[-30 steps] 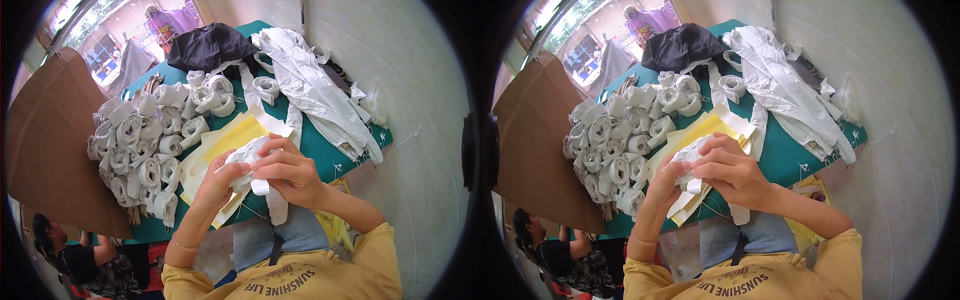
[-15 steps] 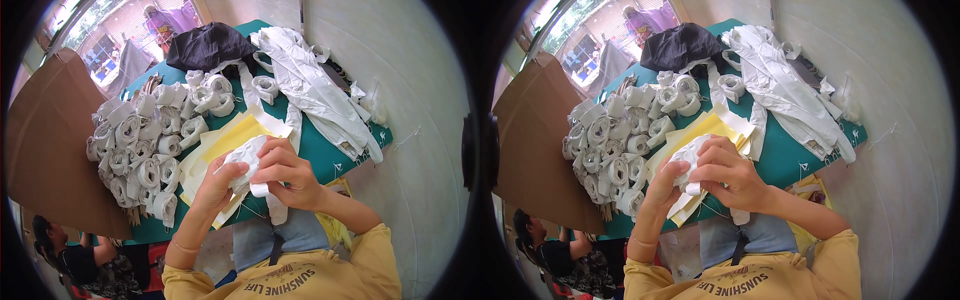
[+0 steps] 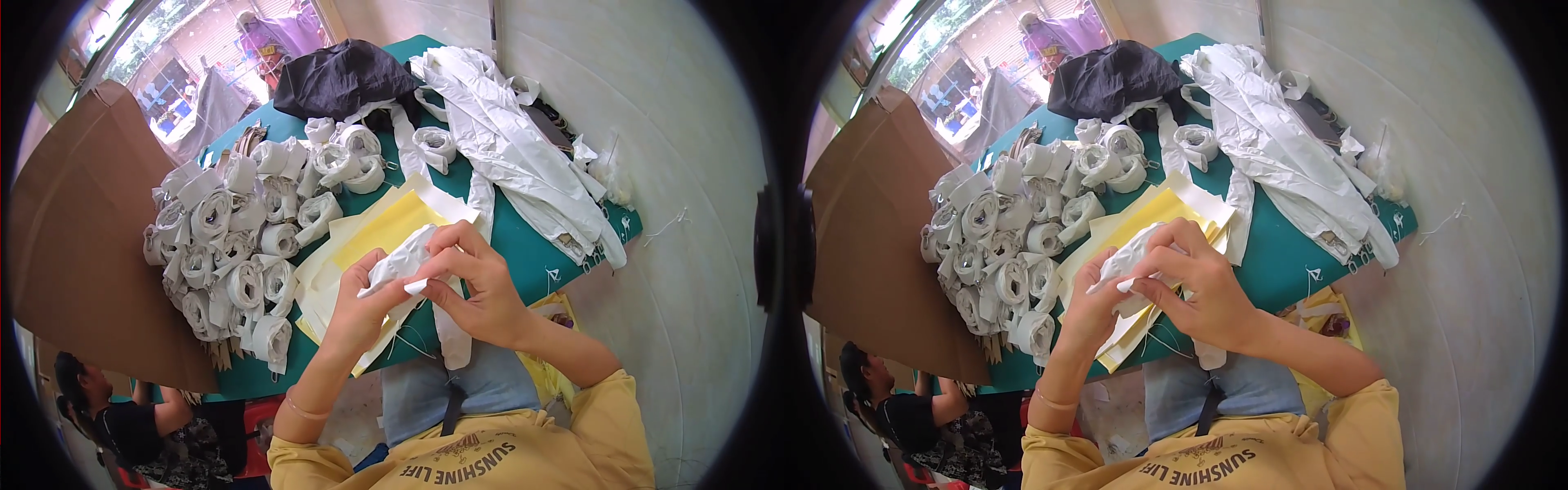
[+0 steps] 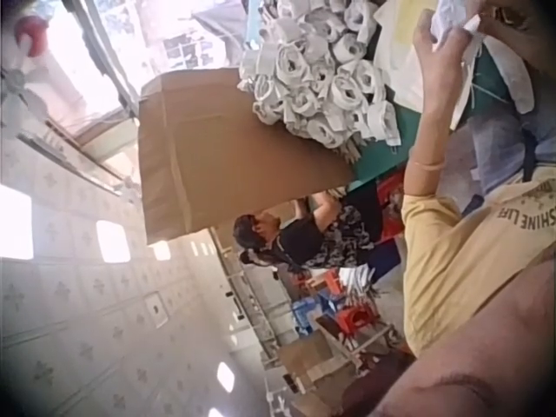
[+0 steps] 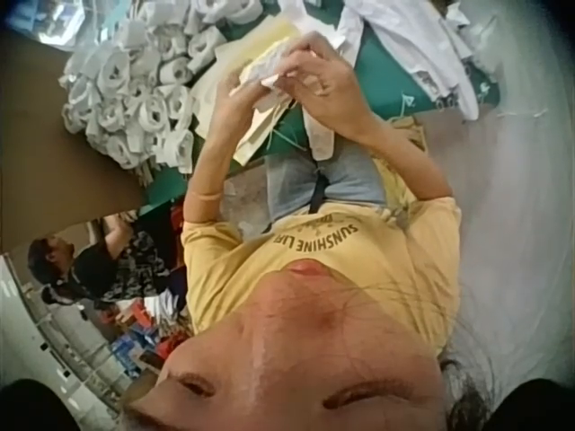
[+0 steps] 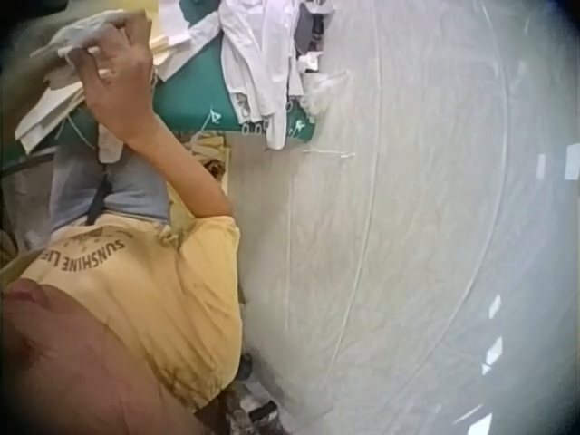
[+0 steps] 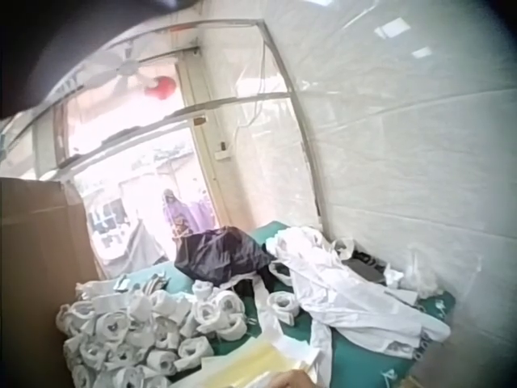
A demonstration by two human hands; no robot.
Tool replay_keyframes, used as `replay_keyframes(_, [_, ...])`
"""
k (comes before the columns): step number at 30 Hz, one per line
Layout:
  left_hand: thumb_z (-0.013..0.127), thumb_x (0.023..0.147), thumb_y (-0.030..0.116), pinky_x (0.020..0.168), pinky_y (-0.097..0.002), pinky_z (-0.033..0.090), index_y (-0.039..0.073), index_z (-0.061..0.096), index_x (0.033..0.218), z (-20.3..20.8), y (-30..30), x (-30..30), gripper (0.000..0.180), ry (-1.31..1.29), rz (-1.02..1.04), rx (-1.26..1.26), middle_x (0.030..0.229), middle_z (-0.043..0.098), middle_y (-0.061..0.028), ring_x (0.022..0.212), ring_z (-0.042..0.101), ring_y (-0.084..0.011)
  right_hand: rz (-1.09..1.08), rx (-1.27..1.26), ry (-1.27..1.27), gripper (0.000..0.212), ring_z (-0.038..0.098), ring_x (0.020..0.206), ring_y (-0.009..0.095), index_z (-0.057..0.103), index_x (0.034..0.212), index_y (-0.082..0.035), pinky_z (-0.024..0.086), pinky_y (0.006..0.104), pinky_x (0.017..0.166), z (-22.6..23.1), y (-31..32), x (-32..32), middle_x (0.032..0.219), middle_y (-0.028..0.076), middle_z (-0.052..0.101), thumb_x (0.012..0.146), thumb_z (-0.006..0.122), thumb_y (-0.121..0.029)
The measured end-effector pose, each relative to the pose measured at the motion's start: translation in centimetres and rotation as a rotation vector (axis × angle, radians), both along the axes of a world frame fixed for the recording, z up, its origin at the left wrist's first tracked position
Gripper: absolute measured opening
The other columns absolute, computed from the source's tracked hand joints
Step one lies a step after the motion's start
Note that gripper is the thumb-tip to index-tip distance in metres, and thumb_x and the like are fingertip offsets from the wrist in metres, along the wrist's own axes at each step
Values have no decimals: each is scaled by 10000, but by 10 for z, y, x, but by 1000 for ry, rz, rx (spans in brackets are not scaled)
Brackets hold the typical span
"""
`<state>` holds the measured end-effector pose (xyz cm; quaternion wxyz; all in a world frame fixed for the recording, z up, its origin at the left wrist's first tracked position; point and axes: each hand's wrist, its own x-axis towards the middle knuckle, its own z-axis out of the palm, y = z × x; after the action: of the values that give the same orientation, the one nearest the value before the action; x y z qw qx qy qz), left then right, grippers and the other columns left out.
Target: Rolling and organizing fabric belts in a production environment.
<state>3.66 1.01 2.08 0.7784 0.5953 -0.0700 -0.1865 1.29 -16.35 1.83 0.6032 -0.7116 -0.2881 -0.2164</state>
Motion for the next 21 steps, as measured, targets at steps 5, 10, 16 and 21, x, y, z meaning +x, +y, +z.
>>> replay_keyframes(5, [689, 757, 93, 683, -209, 469, 30, 529, 938, -2, 1, -4, 250, -134, -47, 99, 871, 584, -32, 784, 566, -69, 7, 17, 79, 96, 488, 877, 175, 622, 852, -51, 432, 264, 757, -2, -1, 0, 948, 72, 449, 785, 691, -44])
replay_keyframes(10, [699, 756, 124, 670, -197, 442, 35, 516, 976, 2, -1, -9, 300, -288, -87, 110, 908, 532, -4, 776, 532, -61, -160, -73, -97, 111, 495, 935, 207, 609, 824, -47, 452, 276, 736, 1, -2, -2, 971, 97, 437, 769, 705, -50])
replay_keyframes(16, [707, 715, 149, 724, -214, 400, 31, 508, 1001, 8, -3, -12, 368, -383, -135, 201, 921, 493, -19, 849, 491, -88, -219, -118, -13, 145, 480, 973, 256, 601, 821, -58, 421, 336, 800, 6, -3, -5, 968, 99, 448, 759, 724, -104])
replay_keyframes(21, [697, 690, 126, 734, -220, 397, 19, 514, 1013, 2, -6, -7, 386, -503, -195, 318, 924, 497, -28, 862, 486, -96, -371, -144, -6, 155, 484, 991, 258, 608, 836, -85, 343, 355, 835, 8, -4, -6, 950, 76, 471, 762, 724, -158])
